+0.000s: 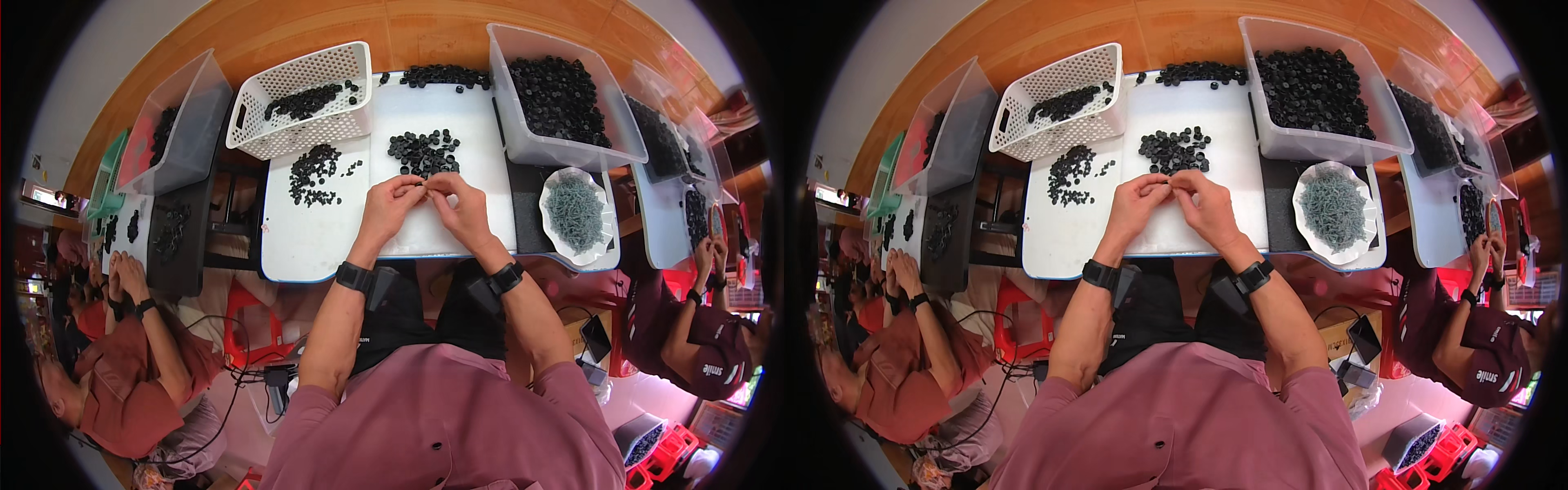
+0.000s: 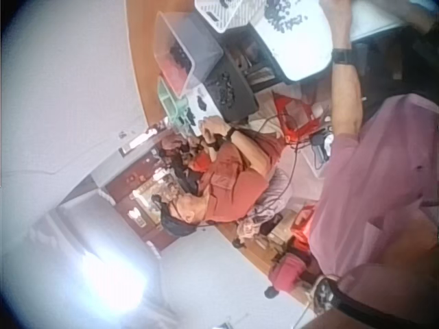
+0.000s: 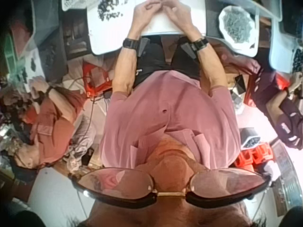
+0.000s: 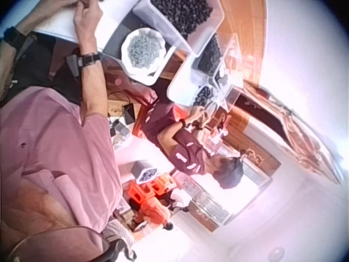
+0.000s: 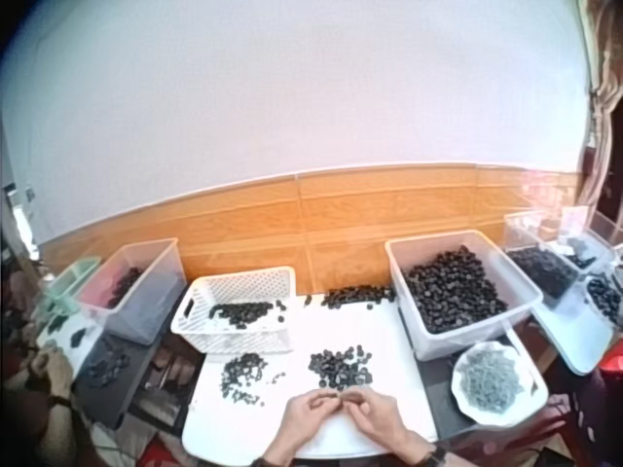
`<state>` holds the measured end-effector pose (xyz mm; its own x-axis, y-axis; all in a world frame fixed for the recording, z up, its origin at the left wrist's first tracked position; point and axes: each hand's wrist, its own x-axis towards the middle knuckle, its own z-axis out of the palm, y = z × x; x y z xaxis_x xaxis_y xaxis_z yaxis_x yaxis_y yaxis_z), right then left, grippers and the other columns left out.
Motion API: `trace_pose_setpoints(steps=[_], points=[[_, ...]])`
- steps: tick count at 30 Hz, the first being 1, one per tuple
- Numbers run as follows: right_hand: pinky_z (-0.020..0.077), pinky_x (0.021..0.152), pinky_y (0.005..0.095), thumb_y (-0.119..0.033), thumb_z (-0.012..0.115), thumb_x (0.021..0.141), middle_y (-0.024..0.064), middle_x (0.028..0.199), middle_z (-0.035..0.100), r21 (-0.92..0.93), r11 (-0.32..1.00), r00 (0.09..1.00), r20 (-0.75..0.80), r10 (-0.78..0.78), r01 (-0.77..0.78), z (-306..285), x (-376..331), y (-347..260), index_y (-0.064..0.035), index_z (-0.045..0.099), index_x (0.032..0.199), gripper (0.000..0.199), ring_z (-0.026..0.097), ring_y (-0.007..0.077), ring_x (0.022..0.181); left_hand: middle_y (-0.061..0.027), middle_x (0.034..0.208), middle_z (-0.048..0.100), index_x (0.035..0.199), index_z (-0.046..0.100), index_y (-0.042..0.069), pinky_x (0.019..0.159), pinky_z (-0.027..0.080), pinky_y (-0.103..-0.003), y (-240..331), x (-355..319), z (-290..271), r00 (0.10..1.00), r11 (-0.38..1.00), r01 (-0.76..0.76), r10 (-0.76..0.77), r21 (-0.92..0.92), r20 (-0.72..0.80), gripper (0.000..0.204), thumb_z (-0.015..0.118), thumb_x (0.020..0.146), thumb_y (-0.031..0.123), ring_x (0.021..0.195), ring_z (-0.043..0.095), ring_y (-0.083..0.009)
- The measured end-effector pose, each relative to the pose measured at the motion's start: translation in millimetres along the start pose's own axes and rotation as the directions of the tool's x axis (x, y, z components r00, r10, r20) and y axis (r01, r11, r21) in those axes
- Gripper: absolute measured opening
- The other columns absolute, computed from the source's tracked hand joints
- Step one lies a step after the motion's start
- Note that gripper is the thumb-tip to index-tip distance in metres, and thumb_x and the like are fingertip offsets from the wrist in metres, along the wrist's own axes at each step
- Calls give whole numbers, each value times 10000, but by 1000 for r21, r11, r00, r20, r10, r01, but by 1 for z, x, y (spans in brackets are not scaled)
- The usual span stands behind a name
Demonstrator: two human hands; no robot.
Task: The person inserts small metal pins into black plastic plugs by hand at a workstation.
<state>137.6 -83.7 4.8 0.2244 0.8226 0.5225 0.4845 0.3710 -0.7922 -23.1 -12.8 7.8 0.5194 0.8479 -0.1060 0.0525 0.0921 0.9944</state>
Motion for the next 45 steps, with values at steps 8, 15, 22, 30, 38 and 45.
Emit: trace_pose_setpoints(steps=[8,15,22,30,38,45], points=[[544,669,270,-53,754,896,88,862,757,109,943,948,65,311,-316,-4,6,2,7,751,979,102,705,132,749,-91,1024,774,1202,703,-48,866,576,-253,-6,-2,3,998,998,-50,51,44,-24,251,713,971,49,941,722,-123],[541,664,268,-43,755,885,83,862,751,80,952,954,81,289,-295,-4,5,8,2,751,979,103,695,129,735,-72,1012,775,1183,723,-29,834,566,-244,-4,-4,3,997,992,-69,71,105,-15,248,738,952,59,918,714,-107],[526,657,244,-45,753,915,35,844,732,269,915,911,-203,358,-299,-8,2,11,7,739,972,79,665,85,726,-52,979,765,1157,728,-26,820,562,-239,-3,-5,6,996,989,-66,74,136,-51,227,738,952,71,893,702,-91],[534,668,250,-40,746,920,49,853,722,317,892,874,-262,409,-322,-9,5,22,12,730,993,91,660,97,729,-53,1003,754,1166,727,-26,825,561,-239,-10,-4,5,980,992,-128,130,23,-148,232,743,952,62,889,699,-99],[537,732,398,-36,784,798,132,966,648,-258,933,966,-14,257,-251,-9,9,12,-26,738,1058,265,649,278,787,-55,1019,749,1167,735,-30,829,546,-225,-7,-6,2,920,959,-264,283,103,-270,242,770,941,50,905,674,-85],[533,747,408,-31,776,809,139,966,632,-244,940,971,-31,236,-236,-6,8,12,-22,718,1051,249,643,291,800,-29,969,728,1186,737,3,774,524,-221,17,0,-19,867,945,-319,320,68,-383,276,796,928,80,840,629,-74]])
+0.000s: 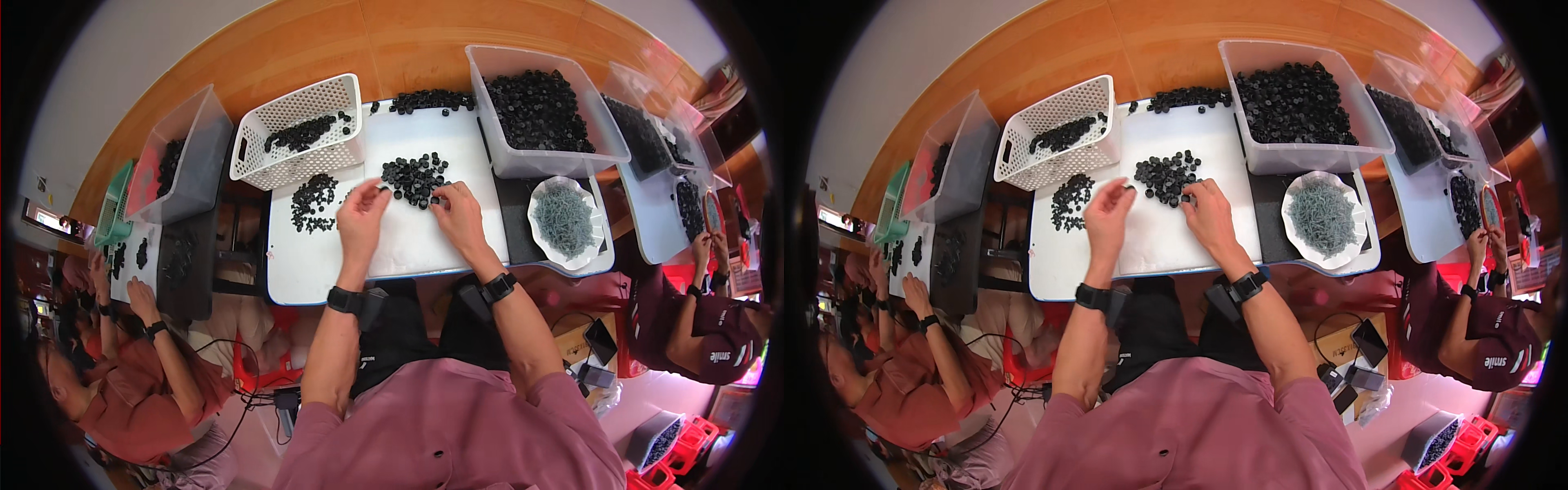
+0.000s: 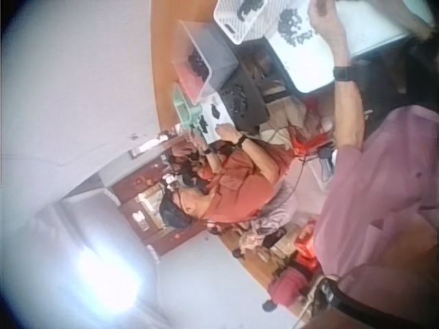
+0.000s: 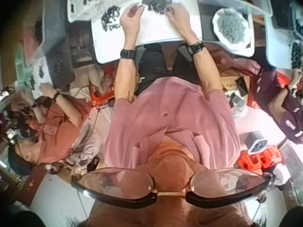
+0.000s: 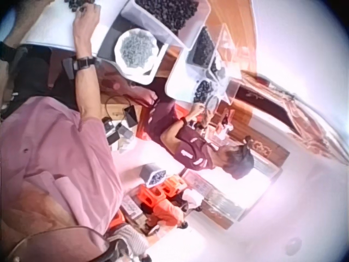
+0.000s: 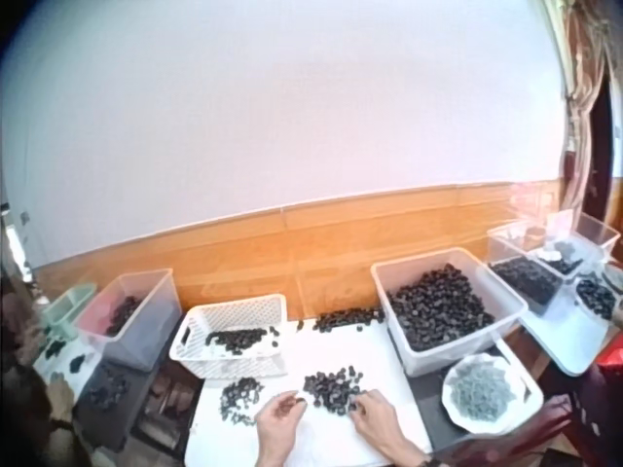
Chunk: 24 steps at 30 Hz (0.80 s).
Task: The person inserts small metal pins into black plastic plugs by hand at a workstation.
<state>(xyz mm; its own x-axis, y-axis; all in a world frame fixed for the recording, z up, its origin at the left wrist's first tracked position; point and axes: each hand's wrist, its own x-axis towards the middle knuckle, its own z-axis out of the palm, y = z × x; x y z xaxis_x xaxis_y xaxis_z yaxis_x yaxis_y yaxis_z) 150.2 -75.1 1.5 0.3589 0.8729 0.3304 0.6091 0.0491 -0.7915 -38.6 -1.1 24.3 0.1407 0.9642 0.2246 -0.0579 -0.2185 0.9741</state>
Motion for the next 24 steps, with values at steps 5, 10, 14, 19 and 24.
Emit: trace_pose_setpoints(steps=[5,10,14,19,24], points=[[532,714,386,-12,764,812,130,934,643,51,998,997,-75,-36,39,-2,-4,5,-25,707,1041,237,640,265,757,-64,862,736,1112,745,27,720,536,-283,56,67,-28,963,907,-208,256,367,-86,253,808,891,133,779,646,-115],[524,684,382,8,737,822,122,942,661,89,996,993,-118,-19,29,-2,-3,4,-27,713,1048,230,633,242,712,-133,1014,728,1126,724,32,920,539,-417,84,111,-42,623,312,-505,777,805,90,280,792,866,112,987,690,-302],[533,692,376,32,706,824,129,947,669,100,995,991,-130,-10,24,-3,0,4,-26,716,1073,256,642,257,722,-123,1045,703,1107,716,39,928,528,-414,57,67,-22,796,575,-603,481,553,369,246,771,874,96,1045,672,-323],[545,715,380,47,692,827,135,966,684,96,995,997,-77,-10,17,-5,1,-1,-21,715,1085,267,659,263,744,-75,945,662,1130,752,99,780,526,-382,13,2,21,843,659,-502,226,560,489,302,818,847,184,909,654,-268],[547,710,365,50,681,840,140,990,698,179,983,991,-120,57,-35,-7,0,4,-12,710,1091,259,668,244,747,-83,919,655,1079,755,84,772,517,-384,1,-6,37,858,616,-485,197,620,475,257,816,842,163,875,643,-264]])
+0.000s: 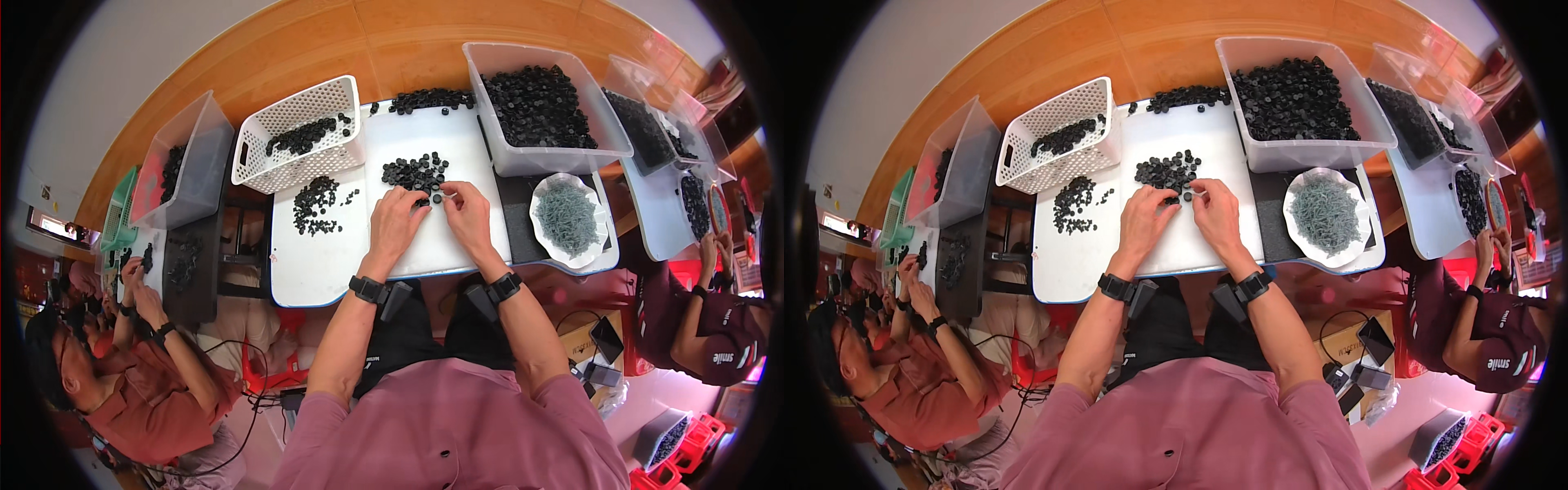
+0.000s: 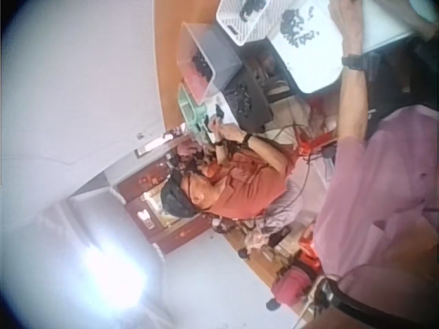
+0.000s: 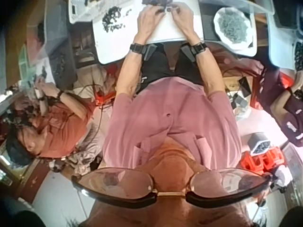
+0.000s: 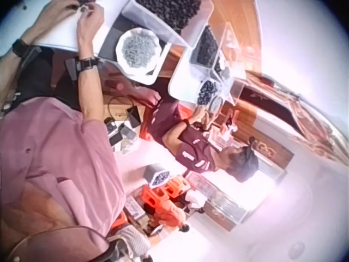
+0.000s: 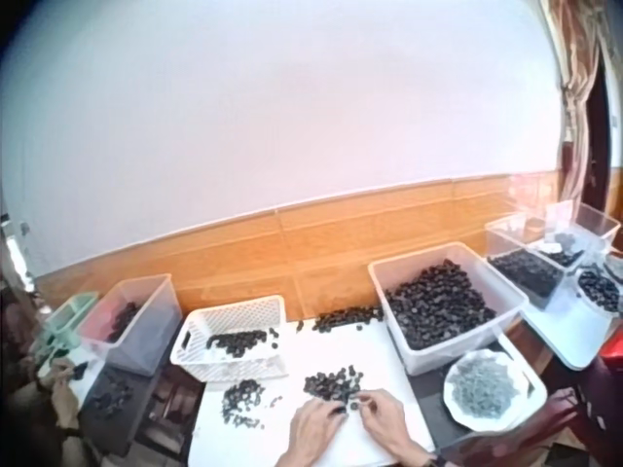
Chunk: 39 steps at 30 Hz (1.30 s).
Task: The person inserts small metal pins into black plastic plugs by hand at a workstation.
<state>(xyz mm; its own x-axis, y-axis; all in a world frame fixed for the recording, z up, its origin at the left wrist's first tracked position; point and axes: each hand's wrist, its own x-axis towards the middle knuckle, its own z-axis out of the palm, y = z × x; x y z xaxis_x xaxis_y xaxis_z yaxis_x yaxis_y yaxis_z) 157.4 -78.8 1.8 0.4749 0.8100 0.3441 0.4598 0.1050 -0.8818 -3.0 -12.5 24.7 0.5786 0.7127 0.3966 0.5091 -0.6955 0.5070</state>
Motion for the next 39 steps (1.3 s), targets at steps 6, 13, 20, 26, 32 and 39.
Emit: trace_pose_setpoints(steps=[6,13,20,26,32,39], points=[[547,716,360,59,666,853,145,1014,686,-5,999,998,-61,32,-32,0,0,-1,0,705,1104,261,671,246,759,-70,894,662,1049,734,84,799,505,-397,-5,-14,-3,974,960,161,-192,-230,-118,218,798,850,147,865,638,-271],[546,733,373,57,676,852,151,1038,668,-135,990,998,-40,44,-49,0,6,2,7,725,1083,241,667,251,777,-56,942,650,1053,743,110,816,467,-401,-10,-22,1,996,996,5,-13,-93,-85,222,798,844,160,931,618,-262],[555,717,374,19,716,857,158,1046,703,-58,994,995,-29,93,-94,-10,21,0,-9,749,1071,218,701,236,789,-48,963,633,1084,753,100,820,461,-406,-12,-23,1,994,998,38,-43,-52,-99,222,770,870,158,950,604,-264],[555,829,437,-57,668,887,155,1002,710,-351,936,994,108,13,26,-10,63,3,-74,774,1033,181,695,360,866,-64,946,640,1059,757,89,849,484,-397,-13,-24,0,994,994,64,-71,-94,-79,215,778,853,146,945,621,-262],[555,847,453,-91,691,881,162,966,709,-512,858,986,159,38,50,-6,83,14,-56,774,1026,171,692,367,924,-32,974,635,1077,743,118,842,469,-392,-12,-22,1,997,996,-7,0,-92,-76,234,780,850,161,967,609,-243],[558,792,422,-162,743,865,146,944,726,-431,902,996,79,46,-8,-24,52,-22,-42,774,1014,193,707,329,858,-52,941,663,1112,736,117,840,489,-391,-13,-25,-6,992,988,66,-79,-140,-95,299,803,823,149,926,640,-249]])
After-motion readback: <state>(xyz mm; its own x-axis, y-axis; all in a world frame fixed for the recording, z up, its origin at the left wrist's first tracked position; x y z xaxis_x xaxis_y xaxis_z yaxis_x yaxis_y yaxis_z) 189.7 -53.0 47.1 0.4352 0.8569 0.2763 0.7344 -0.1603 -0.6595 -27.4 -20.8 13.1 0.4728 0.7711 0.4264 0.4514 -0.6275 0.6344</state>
